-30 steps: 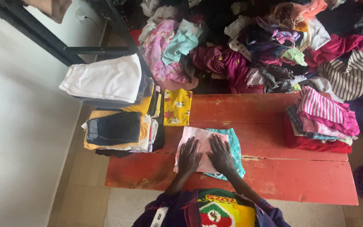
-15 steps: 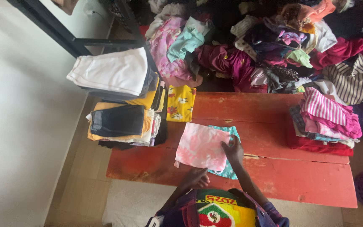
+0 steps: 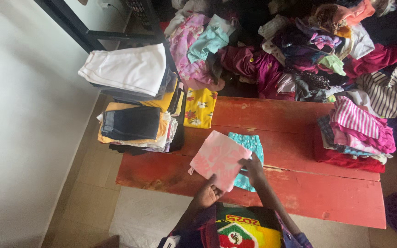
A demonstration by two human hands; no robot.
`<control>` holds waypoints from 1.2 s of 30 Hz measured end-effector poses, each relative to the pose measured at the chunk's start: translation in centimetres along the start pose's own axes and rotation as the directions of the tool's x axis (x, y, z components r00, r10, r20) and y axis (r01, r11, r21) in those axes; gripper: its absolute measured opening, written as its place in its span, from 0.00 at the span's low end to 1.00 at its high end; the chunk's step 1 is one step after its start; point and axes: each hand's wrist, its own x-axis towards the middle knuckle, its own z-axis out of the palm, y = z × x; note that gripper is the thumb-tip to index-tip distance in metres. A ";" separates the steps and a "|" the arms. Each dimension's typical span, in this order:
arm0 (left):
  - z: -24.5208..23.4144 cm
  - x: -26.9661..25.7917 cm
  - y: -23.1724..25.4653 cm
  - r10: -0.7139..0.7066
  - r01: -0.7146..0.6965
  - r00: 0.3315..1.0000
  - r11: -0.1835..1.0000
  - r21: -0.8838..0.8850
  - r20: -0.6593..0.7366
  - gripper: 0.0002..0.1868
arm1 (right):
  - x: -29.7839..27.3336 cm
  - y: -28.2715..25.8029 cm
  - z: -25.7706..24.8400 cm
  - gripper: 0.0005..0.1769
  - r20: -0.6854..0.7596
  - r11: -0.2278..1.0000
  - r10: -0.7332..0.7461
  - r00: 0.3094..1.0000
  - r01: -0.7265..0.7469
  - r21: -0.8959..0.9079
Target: The person folds multiple pieces of clothing including a yellow shirt, a pair of blue patterned shorts, and several shirts, placing each one into a stack on a shelf.
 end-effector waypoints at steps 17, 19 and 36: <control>-1.6 -2.8 5.4 0.135 -0.136 0.981 0.991 -0.007 0.137 0.27 | -4.7 4.3 -3.2 0.38 0.616 0.888 0.062 0.785 -0.326 0.325; 0.3 -3.9 6.3 0.107 -0.119 0.978 0.992 0.053 0.180 0.29 | -4.6 4.6 -2.2 0.35 0.592 0.877 0.022 0.806 -0.300 0.376; 12.3 14.2 20.6 0.172 -0.279 0.959 0.719 0.637 0.226 0.37 | 3.5 -12.8 -1.8 0.39 0.349 0.965 -0.240 0.906 0.185 0.183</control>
